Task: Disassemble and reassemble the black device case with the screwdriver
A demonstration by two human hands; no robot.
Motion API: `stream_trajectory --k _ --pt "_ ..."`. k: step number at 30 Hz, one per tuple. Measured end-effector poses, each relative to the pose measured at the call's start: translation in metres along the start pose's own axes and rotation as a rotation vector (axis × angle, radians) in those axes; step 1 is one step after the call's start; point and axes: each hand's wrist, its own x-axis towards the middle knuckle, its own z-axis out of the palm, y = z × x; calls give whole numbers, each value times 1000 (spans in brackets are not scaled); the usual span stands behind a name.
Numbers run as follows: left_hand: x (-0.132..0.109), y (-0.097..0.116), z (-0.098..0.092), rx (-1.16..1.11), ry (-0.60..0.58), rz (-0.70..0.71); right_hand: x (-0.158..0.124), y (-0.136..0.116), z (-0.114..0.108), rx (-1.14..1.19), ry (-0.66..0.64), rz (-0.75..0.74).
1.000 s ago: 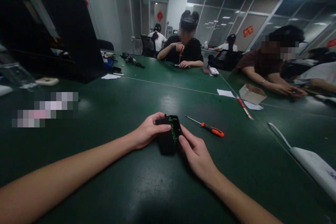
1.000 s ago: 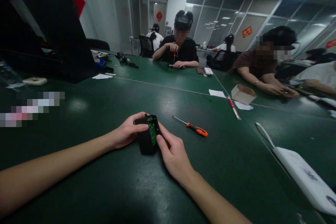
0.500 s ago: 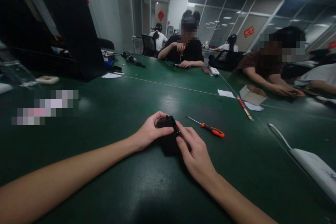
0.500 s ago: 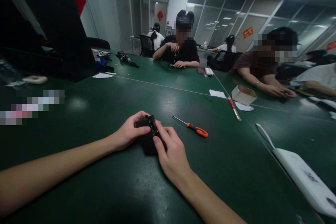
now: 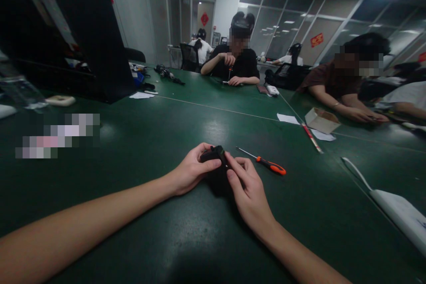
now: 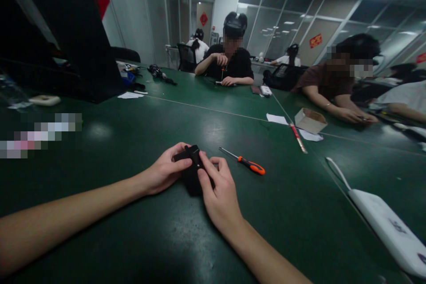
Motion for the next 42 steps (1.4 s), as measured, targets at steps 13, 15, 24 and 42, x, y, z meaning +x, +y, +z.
stream_trajectory --k 13,15,24,42 --pt "-4 3 2 10 -122 41 3 -8 1 49 -30 -6" --pt "-5 3 1 1 -138 45 1 -8 4 42 -31 -1" --pt "-1 6 -7 75 -299 68 0 -5 -4 24 -222 180" --pt "7 6 -22 418 -293 92 2 -4 -5 314 -112 362"
